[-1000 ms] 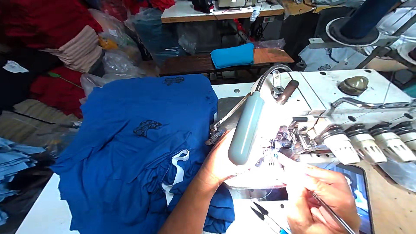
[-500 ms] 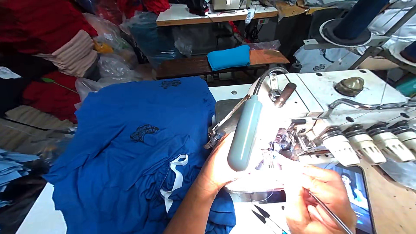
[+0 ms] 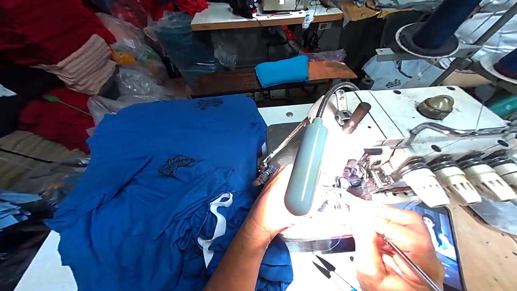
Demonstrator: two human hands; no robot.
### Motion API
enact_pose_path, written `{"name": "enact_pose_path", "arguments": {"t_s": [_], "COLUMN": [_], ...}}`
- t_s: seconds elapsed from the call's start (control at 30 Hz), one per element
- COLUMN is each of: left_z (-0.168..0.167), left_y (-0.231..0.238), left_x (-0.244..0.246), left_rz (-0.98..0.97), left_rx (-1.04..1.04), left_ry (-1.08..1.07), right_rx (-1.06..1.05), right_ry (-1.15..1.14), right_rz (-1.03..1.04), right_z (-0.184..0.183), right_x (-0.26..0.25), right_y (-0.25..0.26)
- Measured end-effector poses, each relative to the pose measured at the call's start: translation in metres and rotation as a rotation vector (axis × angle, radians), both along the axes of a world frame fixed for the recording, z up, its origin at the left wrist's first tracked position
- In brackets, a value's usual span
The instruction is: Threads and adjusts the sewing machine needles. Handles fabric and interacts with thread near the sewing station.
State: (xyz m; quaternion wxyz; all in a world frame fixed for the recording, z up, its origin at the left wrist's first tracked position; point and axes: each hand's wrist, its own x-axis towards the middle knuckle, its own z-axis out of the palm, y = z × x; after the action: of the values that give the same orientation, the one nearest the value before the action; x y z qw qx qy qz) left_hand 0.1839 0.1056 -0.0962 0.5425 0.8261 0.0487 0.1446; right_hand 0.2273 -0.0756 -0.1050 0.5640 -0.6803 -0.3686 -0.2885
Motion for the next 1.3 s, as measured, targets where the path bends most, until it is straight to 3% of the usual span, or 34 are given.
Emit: {"name": "enact_pose_path", "arguments": {"t_s": [0.33,1.3], "left_z": [0.0044,0.0053], "left_y": [-0.0012,-0.0013], "left_x": [-0.0007,-0.0007], "left_rz": [0.029,0.03], "left_rx": [0.082,0.072], "left_ry": [0.026,0.004], "right_rx": [-0.016,-0.01], "right_ry": [0.009,0.011], "right_rz": [-0.005,-0.017], "right_z": [-0.0005,0.0002], "right_x": [-0.0003,-0.0006], "right_y": [-0.0003,0.0013]}}
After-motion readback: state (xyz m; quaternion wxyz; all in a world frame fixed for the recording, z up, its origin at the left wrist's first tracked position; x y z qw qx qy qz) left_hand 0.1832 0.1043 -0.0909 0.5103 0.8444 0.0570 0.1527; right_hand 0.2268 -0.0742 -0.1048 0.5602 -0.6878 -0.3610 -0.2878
